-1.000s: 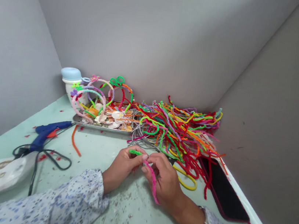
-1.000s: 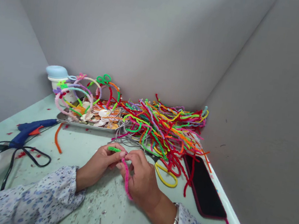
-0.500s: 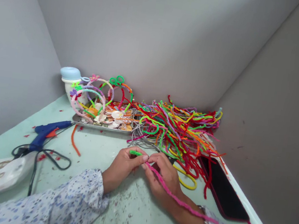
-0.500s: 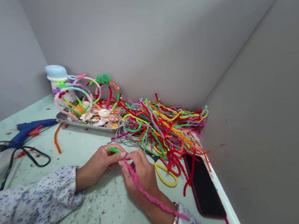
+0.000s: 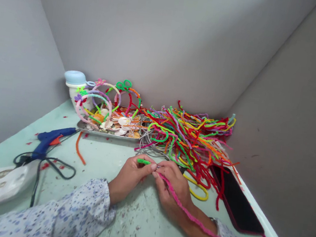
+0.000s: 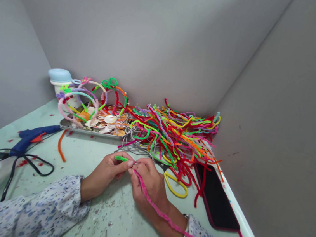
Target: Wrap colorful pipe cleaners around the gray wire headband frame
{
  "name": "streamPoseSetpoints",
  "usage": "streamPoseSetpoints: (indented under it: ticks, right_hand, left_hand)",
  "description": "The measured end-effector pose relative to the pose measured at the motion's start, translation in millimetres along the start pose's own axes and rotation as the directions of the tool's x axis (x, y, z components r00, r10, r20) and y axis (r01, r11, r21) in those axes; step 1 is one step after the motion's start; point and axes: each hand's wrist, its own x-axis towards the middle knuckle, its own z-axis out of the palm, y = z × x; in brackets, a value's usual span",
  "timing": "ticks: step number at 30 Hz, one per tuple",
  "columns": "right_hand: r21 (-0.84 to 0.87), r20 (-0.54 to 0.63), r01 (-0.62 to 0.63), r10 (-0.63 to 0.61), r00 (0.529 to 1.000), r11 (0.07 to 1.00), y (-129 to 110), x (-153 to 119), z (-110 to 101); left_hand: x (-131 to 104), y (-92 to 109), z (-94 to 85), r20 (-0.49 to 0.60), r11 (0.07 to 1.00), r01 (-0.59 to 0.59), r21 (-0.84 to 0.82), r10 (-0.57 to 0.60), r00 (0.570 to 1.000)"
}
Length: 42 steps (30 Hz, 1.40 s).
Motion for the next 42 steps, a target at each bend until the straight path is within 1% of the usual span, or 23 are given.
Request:
streamPoseSetpoints:
  ticks: [7, 17, 22, 31, 39, 42]
  right_hand:
    - [0.017, -0.012, 0.005, -0.005, 1.0, 1.0, 1.4, 0.3, 0.5]
    - [0.049, 0.01, 0.0, 0.0, 1.0, 0.999, 0.3, 1.8, -2.2]
    - [0.078, 0.022, -0.014, 0.012, 1.0, 0.997, 0.0, 2.9, -2.2]
    - [0.139, 0.041, -0.064, 0.059, 0.997, 0.988, -4.9, 4.5, -1.5]
    - [0.125, 0.057, -0.115, 0.109, 0.992, 0.985, -6.3, 4.0, -2.7]
    - [0.121, 0.051, -0.112, 0.107, 0.993, 0.986, -5.5, 3.4, -2.0]
  left_hand:
    - [-1.3, 3.5, 1.3, -0.005, 1.0, 0.011, 0.0, -0.011, 1.0]
    - [-1.3, 2.5, 1.7, -0.005, 1.0, 0.014, -0.027, -0.014, 1.0]
    - [-0.9, 1.7, 1.3, 0.003, 1.0, -0.002, -0.018, 0.002, 1.0]
    - [1.2, -4.3, -2.0, 0.024, 1.0, 0.009, 0.002, -0.009, 1.0]
    - [0.4, 0.8, 0.8, 0.027, 1.0, 0.003, -0.02, -0.002, 1.0]
    - [0.0, 1.6, 1.4, 0.03, 0.999, 0.007, -0.033, -0.006, 1.0]
